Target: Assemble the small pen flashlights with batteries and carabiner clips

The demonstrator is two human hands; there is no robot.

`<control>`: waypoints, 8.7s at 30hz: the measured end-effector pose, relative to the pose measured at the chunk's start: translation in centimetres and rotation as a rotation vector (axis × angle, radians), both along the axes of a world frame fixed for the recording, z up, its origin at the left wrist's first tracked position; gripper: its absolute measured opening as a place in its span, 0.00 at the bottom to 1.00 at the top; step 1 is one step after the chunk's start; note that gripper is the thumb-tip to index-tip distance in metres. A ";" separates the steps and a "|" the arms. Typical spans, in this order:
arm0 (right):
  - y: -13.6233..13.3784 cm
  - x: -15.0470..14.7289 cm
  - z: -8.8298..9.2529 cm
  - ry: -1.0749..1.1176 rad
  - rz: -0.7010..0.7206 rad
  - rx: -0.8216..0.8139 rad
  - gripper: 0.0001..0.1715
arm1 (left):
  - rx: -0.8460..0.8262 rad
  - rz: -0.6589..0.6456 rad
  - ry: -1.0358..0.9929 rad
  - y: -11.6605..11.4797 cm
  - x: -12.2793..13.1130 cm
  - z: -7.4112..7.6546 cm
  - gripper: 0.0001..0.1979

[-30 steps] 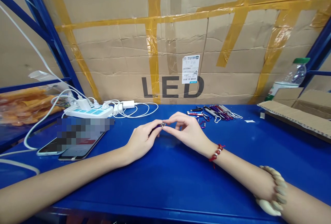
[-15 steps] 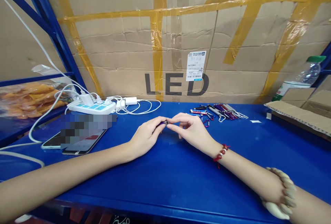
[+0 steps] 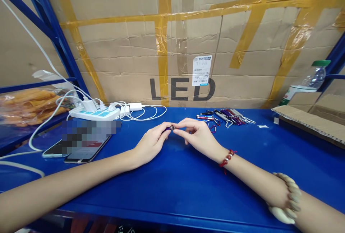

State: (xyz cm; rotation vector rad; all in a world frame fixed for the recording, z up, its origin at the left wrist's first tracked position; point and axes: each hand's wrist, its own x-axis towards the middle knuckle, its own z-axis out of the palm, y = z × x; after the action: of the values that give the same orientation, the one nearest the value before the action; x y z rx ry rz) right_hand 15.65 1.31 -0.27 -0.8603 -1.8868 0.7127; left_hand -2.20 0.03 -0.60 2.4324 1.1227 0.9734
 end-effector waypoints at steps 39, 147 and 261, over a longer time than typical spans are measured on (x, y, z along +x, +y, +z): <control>0.6 0.7 -0.1 0.017 0.175 -0.121 0.10 | -0.091 -0.088 0.076 -0.1 -0.3 -0.3 0.04; -0.1 0.3 0.4 0.074 0.063 -0.188 0.16 | -0.065 -0.079 0.180 -0.2 -0.4 0.2 0.10; 0.2 0.9 0.6 -0.029 0.104 -0.018 0.15 | -0.042 -0.133 0.130 0.2 -0.1 0.1 0.11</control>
State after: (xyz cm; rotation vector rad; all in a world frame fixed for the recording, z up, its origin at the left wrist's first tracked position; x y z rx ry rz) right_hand 16.54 1.53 0.34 -0.7921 -1.9648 0.7857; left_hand -2.32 0.27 -0.53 2.5301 0.9954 0.7538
